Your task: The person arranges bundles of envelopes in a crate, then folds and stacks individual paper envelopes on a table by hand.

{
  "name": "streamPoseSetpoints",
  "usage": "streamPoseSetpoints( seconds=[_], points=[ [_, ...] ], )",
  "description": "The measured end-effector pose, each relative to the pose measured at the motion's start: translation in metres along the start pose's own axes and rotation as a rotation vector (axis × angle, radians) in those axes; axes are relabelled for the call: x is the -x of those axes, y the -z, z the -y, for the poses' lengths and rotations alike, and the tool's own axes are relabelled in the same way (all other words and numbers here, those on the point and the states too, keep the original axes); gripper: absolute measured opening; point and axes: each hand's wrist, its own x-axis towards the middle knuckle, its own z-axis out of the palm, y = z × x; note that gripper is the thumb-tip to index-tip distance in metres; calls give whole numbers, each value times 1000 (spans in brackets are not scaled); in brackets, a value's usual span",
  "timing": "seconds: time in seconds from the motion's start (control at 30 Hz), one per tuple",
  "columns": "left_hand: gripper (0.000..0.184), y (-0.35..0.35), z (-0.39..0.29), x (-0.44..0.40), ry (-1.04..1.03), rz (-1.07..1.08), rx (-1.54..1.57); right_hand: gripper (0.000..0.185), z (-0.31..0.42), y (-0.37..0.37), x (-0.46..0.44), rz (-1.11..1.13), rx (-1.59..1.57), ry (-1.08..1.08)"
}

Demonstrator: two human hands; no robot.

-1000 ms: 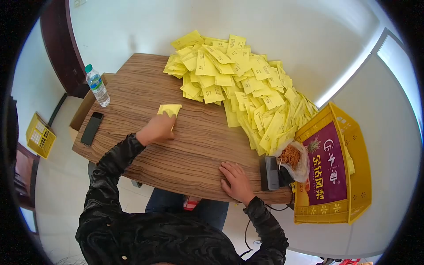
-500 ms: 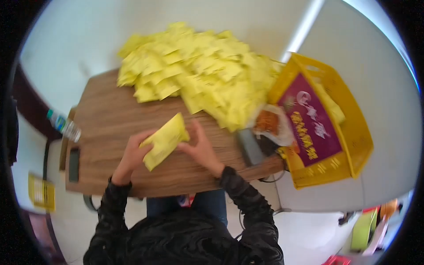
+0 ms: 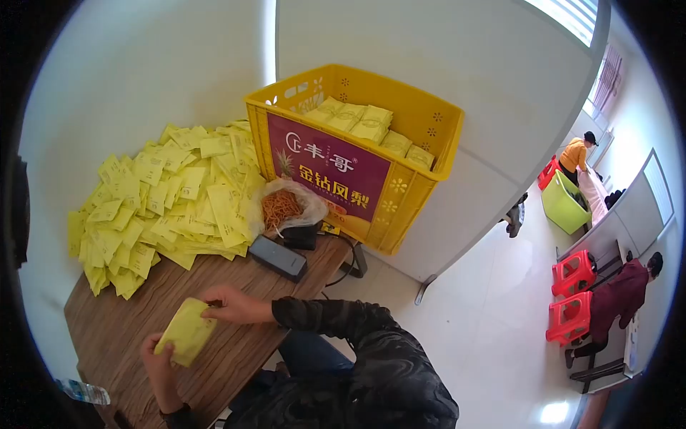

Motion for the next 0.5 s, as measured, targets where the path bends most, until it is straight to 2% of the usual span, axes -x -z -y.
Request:
streamPoseSetpoints(
  seconds=[0.07, 0.1, 0.13, 0.17, 0.23, 0.3, 0.33, 0.43, 0.47, 0.5],
  points=[
    [25, -7, -19, -3, -301, -9, -305, 4, 17, 15, -10, -27, 453, 452],
    [22, -14, -23, -3, -480, 4, -443, 4, 16, 20, -11, -28, 442, 450],
    [20, -21, -24, -2, -654, 15, -585, 3, 11, 25, -10, 64, 601, 501],
    [20, -26, -18, 1, -635, 4, -599, 2, 1, 29, -8, 163, 754, 553],
    [17, -33, 5, 6, -705, 261, -989, 4, -25, 32, -1, 370, 1055, 666],
    [21, -33, 33, 20, -631, 304, -1113, 14, -58, 26, 11, 387, 1059, 569],
    [21, -35, 26, 26, -593, 276, -1119, 14, -53, 26, 11, 419, 1026, 582],
    [34, -30, 3, 30, -416, 430, -983, 11, -32, 34, 11, 446, 1182, 374],
    [40, -27, -4, 30, -377, 480, -977, 15, -26, 33, 9, 470, 1254, 297],
    [40, -27, -10, 27, -345, 447, -988, 15, -23, 23, 6, 496, 1225, 325]
  ],
)
